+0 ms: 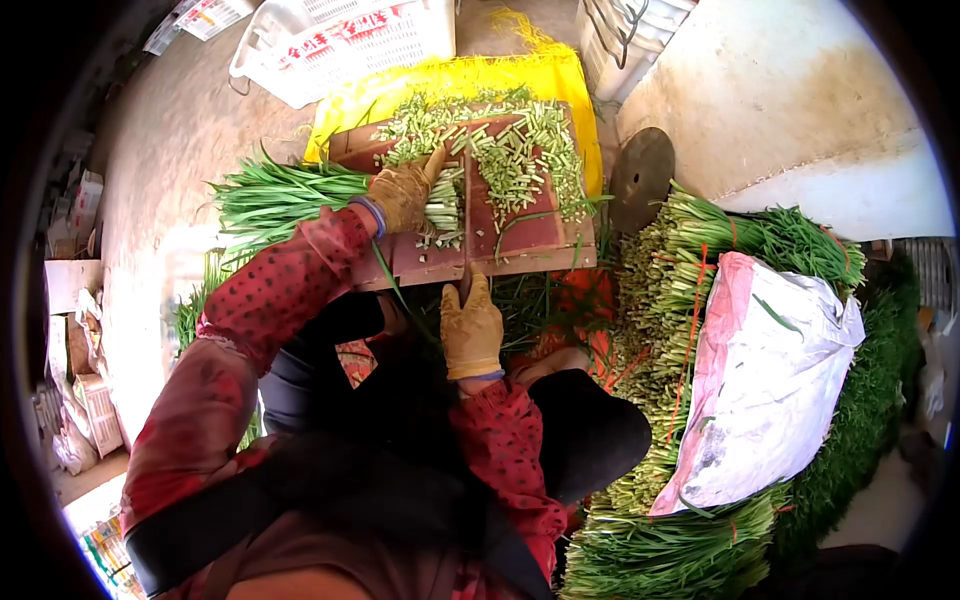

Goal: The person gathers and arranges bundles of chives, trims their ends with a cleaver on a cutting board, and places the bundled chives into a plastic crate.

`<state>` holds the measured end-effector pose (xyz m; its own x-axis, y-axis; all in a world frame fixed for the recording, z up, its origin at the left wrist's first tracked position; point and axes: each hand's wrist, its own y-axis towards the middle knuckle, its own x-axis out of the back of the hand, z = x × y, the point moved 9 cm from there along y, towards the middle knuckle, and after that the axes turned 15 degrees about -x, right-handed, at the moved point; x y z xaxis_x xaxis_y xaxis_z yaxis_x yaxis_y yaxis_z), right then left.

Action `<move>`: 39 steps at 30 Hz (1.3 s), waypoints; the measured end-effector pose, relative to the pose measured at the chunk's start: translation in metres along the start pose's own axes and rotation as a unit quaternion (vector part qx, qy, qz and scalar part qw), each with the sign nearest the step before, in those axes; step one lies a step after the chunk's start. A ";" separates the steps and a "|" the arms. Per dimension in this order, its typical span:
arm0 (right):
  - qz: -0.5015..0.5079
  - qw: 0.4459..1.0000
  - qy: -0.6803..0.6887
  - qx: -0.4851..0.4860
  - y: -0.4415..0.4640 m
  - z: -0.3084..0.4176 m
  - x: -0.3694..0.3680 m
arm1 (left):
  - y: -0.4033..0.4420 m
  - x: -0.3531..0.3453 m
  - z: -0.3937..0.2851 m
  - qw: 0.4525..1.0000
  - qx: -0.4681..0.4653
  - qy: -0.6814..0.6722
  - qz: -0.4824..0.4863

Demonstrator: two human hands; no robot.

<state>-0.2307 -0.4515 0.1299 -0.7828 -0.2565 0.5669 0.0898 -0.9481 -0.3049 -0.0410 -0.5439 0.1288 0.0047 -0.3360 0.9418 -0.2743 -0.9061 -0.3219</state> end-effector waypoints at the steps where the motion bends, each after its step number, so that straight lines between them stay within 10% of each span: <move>1: -0.008 0.999 0.034 -0.007 0.002 -0.006 0.005 | 0.003 -0.001 0.002 1.000 0.004 -0.002 0.001; 25: 0.015 0.999 -0.041 0.003 -0.023 0.001 0.027 | 0.014 0.000 0.005 0.999 -0.009 -0.041 -0.013; 33: 0.161 0.978 -0.049 -0.125 0.014 0.008 0.034 | 0.016 -0.005 0.005 0.998 -0.015 -0.056 -0.001; 36: 0.049 0.874 -0.328 0.355 0.035 0.059 0.000 | 0.012 -0.001 0.000 0.997 -0.021 -0.067 -0.021; 38: 0.196 0.960 -0.025 -0.200 0.081 0.026 -0.023 | 0.013 -0.002 0.001 0.997 -0.017 -0.052 -0.046; 39: 0.194 0.961 -0.024 -0.196 0.079 0.029 -0.023 | 0.011 0.002 0.001 0.997 -0.011 -0.041 -0.068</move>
<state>-0.1874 -0.5256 0.1153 -0.7073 -0.5933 0.3843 0.1222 -0.6380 -0.7603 -0.0426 -0.5545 0.1267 0.1211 -0.2319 0.9652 -0.2868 -0.9390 -0.1897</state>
